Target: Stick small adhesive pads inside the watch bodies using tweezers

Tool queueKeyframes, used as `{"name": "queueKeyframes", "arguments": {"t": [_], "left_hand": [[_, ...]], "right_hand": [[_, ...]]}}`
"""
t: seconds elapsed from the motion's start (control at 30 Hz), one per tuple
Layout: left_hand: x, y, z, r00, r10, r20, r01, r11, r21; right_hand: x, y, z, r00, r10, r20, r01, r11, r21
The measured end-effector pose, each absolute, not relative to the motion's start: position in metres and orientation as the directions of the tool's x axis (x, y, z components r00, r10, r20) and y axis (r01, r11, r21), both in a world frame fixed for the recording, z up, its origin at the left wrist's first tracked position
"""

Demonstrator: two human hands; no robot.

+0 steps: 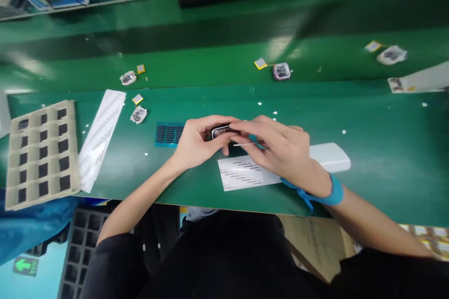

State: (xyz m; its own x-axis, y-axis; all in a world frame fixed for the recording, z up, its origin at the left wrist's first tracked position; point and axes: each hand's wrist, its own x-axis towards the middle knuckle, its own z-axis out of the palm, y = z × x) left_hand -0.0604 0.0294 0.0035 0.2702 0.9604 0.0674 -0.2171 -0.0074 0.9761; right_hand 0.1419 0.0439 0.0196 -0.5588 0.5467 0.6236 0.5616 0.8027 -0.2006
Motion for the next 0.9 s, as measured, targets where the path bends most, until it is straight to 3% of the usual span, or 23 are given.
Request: {"name": "queueKeyframes", "arguments": {"t": [0.13, 0.4, 0.63, 0.8, 0.9], "left_hand": [[-0.062, 0.023, 0.004, 0.266, 0.964, 0.011, -0.107, 0.019, 0.994], [-0.057, 0.017, 0.006, 0.266, 0.961, -0.077, -0.105, 0.109, 0.988], [-0.053, 0.017, 0.003, 0.177, 0.984, -0.038, -0.012, 0.041, 0.999], [-0.053, 0.021, 0.0, 0.163, 0.985, -0.057, -0.014, 0.06, 0.998], [-0.053, 0.022, -0.002, 0.174, 0.982, -0.078, -0.011, 0.081, 0.997]], "right_hand": [[0.145, 0.04, 0.011, -0.522, 0.6, 0.606, 0.581, 0.771, -0.263], [0.146, 0.035, 0.003, -0.502, 0.597, 0.626, 0.596, 0.763, -0.249], [0.146, 0.032, -0.003, -0.593, 0.651, 0.474, 0.618, 0.745, -0.25], [0.149, 0.04, -0.007, -0.528, 0.735, 0.426, 0.569, 0.678, -0.465], [0.149, 0.045, -0.01, -0.49, 0.758, 0.431, 0.55, 0.652, -0.523]]}}
